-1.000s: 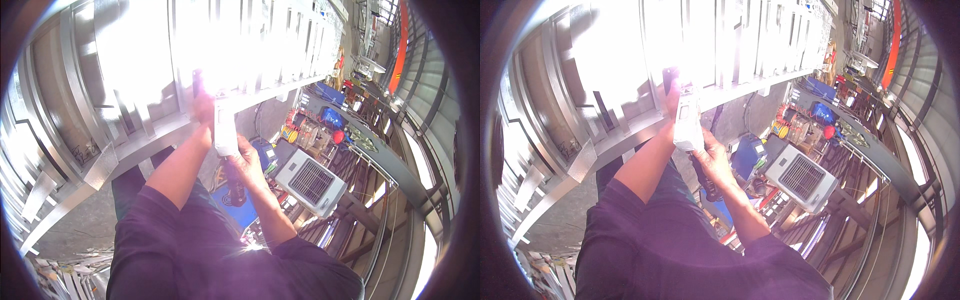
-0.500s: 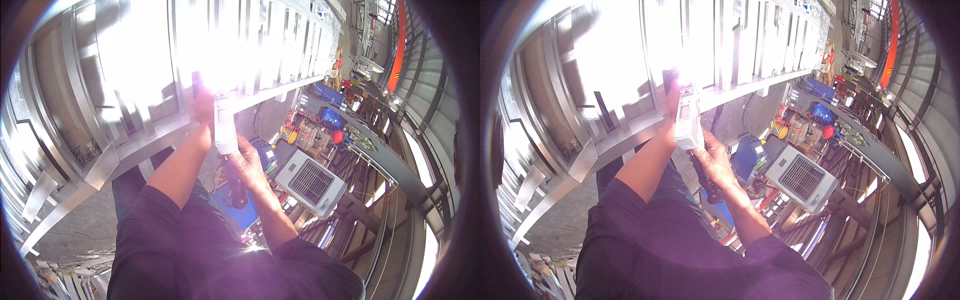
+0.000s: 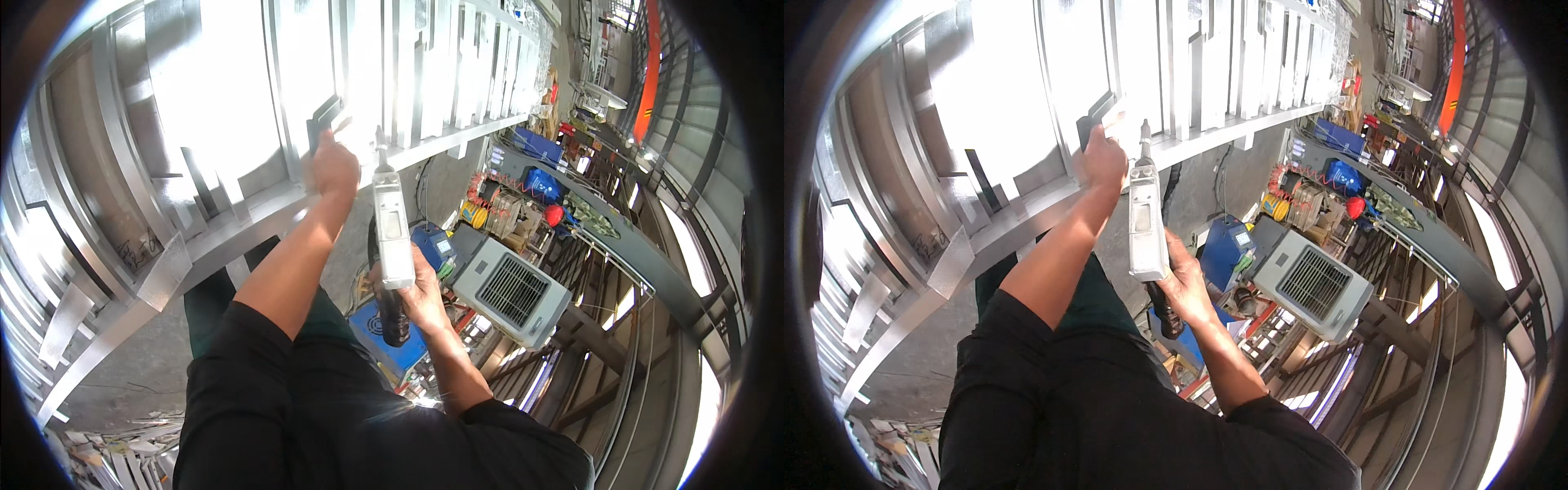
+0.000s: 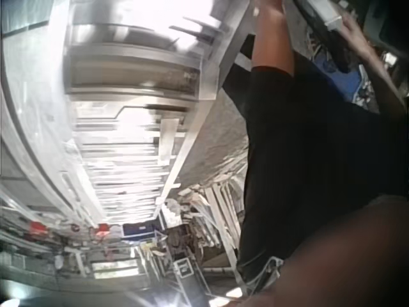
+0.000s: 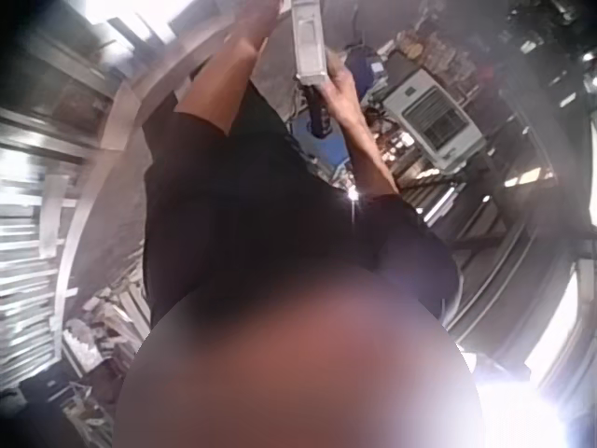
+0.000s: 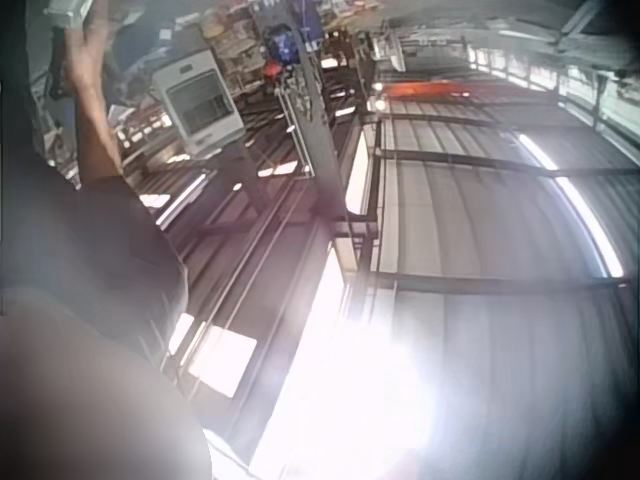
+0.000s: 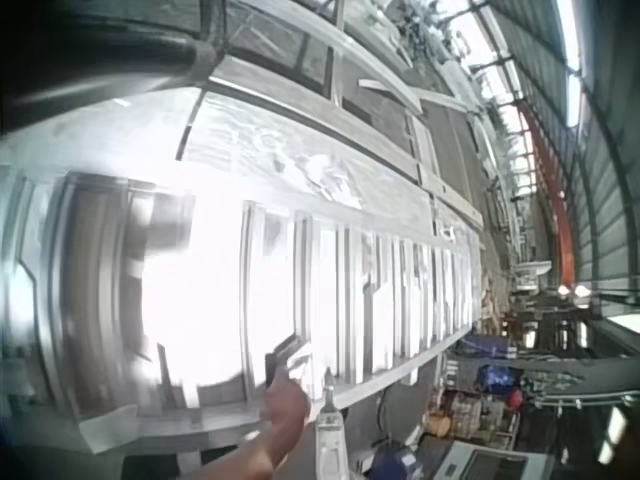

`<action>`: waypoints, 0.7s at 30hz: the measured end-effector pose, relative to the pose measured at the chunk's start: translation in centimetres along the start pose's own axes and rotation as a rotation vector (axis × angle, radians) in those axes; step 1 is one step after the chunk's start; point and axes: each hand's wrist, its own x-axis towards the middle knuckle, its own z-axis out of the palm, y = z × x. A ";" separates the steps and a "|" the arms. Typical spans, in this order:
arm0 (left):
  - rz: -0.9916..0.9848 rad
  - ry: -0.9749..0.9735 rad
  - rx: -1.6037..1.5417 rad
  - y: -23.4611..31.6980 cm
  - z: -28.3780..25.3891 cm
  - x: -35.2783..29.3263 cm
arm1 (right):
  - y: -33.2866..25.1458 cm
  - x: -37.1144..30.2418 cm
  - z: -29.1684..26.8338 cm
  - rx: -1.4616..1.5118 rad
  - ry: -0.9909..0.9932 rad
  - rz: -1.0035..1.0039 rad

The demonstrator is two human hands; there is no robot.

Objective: The person assembles a metal frame by placing thin metal strips into slots and securing them with a pneumatic nail gun. The person repeatedly positions strips, aligns them, and fastens them along the frame structure.

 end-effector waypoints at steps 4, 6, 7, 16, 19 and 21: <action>0.026 -0.059 -0.021 0.4 -1.6 -0.1 | 1.7 0.9 0.9 -0.032 0.014 -0.030; 0.035 -0.110 -0.141 0.8 -2.9 -0.5 | 2.1 1.5 1.2 -0.041 -0.006 -0.012; -0.002 -0.157 -0.214 1.1 -3.5 -0.8 | 2.3 1.7 1.3 -0.048 0.000 -0.010; 0.012 -0.492 -0.659 0.1 -7.2 -1.6 | 4.0 4.2 1.8 0.014 -0.009 -0.079; -0.041 -0.527 -0.801 -0.9 -6.9 -1.8 | 4.2 4.5 1.8 0.043 -0.018 -0.074; -0.022 -0.565 -0.828 -1.4 -6.7 -1.7 | 4.3 4.8 1.8 0.052 -0.020 -0.080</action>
